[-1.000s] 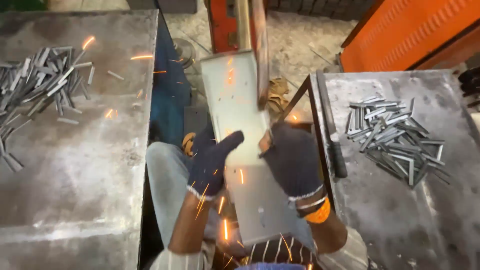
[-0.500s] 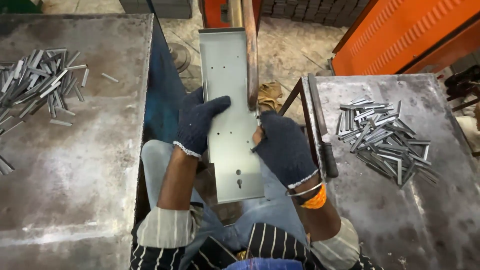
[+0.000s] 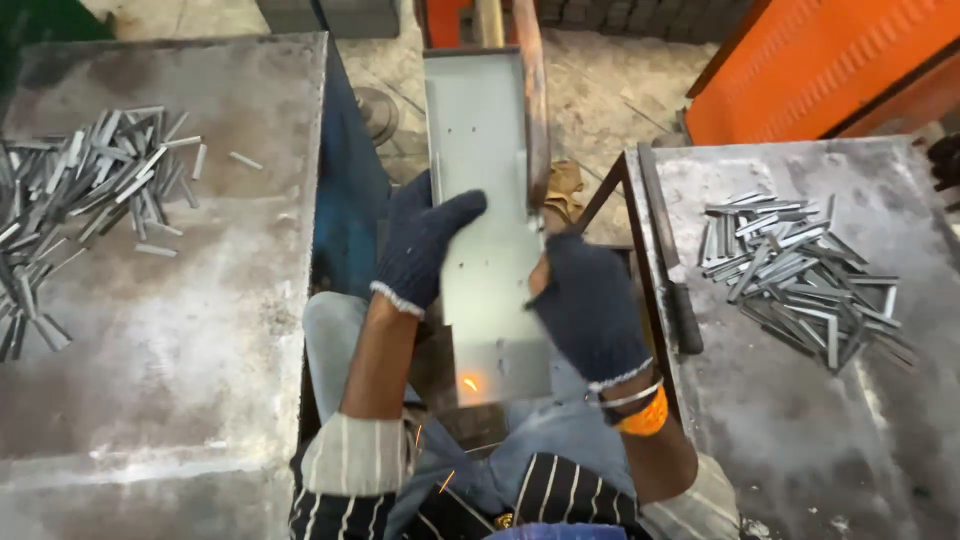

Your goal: The recorder is assembling small metal brackets onto a larger metal enclosure using a spot welder.

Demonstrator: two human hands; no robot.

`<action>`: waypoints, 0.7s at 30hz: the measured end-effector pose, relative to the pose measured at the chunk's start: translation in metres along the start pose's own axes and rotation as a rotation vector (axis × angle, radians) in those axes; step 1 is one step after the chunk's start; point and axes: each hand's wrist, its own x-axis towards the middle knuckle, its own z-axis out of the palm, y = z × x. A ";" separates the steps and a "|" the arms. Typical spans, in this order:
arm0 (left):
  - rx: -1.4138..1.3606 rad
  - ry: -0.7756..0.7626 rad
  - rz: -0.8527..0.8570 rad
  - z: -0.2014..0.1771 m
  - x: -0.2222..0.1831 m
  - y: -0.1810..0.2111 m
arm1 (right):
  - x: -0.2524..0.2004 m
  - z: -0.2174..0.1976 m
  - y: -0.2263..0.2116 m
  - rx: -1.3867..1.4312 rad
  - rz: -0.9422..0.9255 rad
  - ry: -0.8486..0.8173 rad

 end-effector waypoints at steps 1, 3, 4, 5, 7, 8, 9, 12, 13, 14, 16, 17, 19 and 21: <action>-0.003 -0.008 0.000 0.000 -0.006 -0.005 | -0.007 -0.002 -0.003 -0.006 0.003 0.005; 0.020 -0.027 -0.078 -0.004 -0.010 -0.011 | -0.011 -0.003 -0.009 -0.069 0.048 -0.082; 0.020 -0.024 -0.072 -0.003 -0.013 -0.014 | -0.012 -0.003 -0.008 -0.068 0.041 -0.080; -0.021 -0.005 -0.051 -0.003 -0.017 -0.018 | -0.015 -0.002 -0.007 -0.091 0.004 -0.069; -0.063 0.029 -0.047 -0.003 -0.031 -0.025 | -0.021 -0.001 -0.008 -0.106 -0.026 -0.078; -0.105 0.018 -0.053 -0.001 -0.033 -0.023 | -0.019 -0.002 -0.009 -0.144 -0.054 -0.059; -0.147 0.008 -0.058 0.000 -0.035 -0.021 | -0.017 -0.004 -0.010 -0.181 -0.082 -0.040; -0.160 0.058 0.006 0.002 -0.049 -0.019 | -0.016 -0.007 -0.023 -0.155 0.039 -0.022; -0.162 0.054 0.004 -0.001 -0.056 -0.014 | -0.016 -0.003 -0.026 -0.159 0.042 -0.020; -0.127 0.075 -0.004 -0.005 -0.059 -0.009 | -0.013 0.001 -0.028 -0.228 0.054 -0.021; -0.092 0.106 -0.017 -0.015 -0.067 -0.010 | -0.010 0.009 -0.032 -0.293 0.065 -0.030; -0.056 0.134 0.005 -0.022 -0.070 -0.016 | -0.010 0.014 -0.034 -0.271 0.067 -0.064; -0.023 0.171 0.034 -0.031 -0.075 -0.021 | -0.009 0.022 -0.034 -0.249 0.056 -0.100; -0.091 0.187 0.059 -0.037 -0.081 -0.018 | -0.009 0.032 -0.034 -0.221 0.013 -0.070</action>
